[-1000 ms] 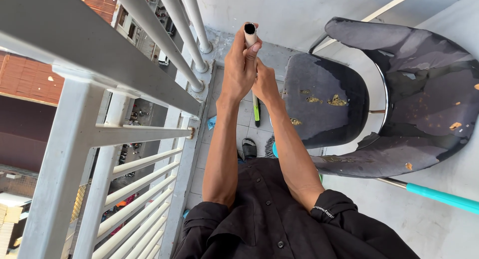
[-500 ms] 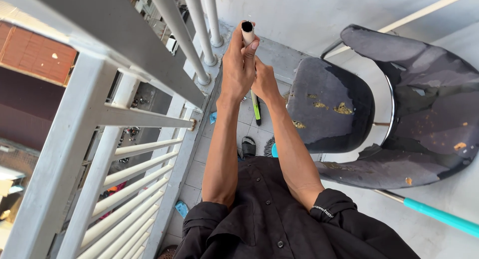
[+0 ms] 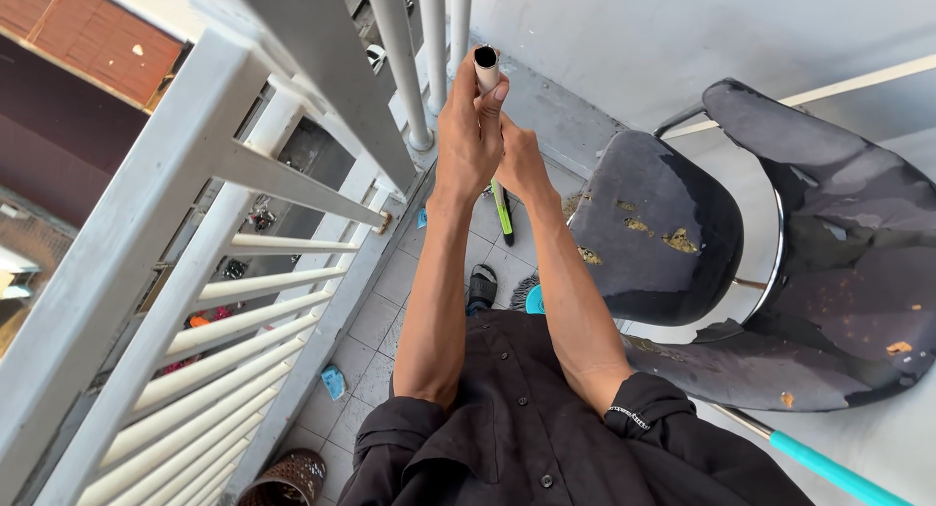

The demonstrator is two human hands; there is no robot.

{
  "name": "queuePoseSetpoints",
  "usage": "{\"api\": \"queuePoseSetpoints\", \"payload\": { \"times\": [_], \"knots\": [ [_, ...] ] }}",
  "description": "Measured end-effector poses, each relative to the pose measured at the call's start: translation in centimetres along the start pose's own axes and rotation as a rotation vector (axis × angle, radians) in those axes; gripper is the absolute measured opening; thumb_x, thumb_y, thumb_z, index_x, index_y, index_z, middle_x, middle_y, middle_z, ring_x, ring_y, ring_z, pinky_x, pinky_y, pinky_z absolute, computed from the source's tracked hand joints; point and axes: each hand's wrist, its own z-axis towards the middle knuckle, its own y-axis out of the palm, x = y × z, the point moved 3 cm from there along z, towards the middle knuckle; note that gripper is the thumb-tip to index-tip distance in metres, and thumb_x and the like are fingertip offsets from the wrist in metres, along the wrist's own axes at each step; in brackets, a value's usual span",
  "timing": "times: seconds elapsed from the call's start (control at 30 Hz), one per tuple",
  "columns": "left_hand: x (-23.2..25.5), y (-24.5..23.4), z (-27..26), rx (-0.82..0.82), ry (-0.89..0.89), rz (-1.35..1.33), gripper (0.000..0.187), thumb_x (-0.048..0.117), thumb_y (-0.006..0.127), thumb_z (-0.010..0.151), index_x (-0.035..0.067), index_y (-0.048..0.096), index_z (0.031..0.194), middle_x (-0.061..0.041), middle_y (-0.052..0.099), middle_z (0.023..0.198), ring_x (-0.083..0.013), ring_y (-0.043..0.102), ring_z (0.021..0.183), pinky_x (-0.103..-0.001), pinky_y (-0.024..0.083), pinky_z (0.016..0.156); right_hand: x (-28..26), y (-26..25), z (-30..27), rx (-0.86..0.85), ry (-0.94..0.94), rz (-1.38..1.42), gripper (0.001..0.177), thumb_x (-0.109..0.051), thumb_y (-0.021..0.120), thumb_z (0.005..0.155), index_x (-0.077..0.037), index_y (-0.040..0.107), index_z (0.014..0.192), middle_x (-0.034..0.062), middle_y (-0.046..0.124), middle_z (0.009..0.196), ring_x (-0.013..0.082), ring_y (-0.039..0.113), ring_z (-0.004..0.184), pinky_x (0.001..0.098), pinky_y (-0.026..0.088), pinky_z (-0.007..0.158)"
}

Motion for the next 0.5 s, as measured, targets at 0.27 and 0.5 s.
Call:
{"api": "queuePoseSetpoints", "payload": {
  "times": [0.27, 0.5],
  "knots": [
    [0.0, -1.9, -1.6, 0.08, -0.047, 0.035, 0.037, 0.008, 0.058, 0.11, 0.008, 0.048, 0.146, -0.012, 0.071, 0.106, -0.0227, 0.072, 0.094, -0.037, 0.06, 0.084, -1.2, 1.3, -0.4, -0.097, -0.035, 0.049, 0.038, -0.012, 0.062, 0.096, -0.004, 0.059, 0.133, 0.0172, 0.076, 0.094, 0.0337, 0.075, 0.087, 0.0447, 0.055, 0.073],
    [0.1, -3.5, -2.9, 0.148, 0.033, 0.056, 0.04, 0.008, 0.058, 0.11, 0.01, 0.046, 0.148, -0.012, 0.071, 0.11, -0.0227, 0.074, 0.1, -0.037, 0.061, 0.087, -2.8, 2.3, -0.8, -0.173, -0.069, 0.036, 0.038, -0.016, 0.062, 0.098, -0.007, 0.06, 0.135, 0.0177, 0.076, 0.1, 0.0352, 0.074, 0.094, 0.0454, 0.055, 0.076]
  ]
}}
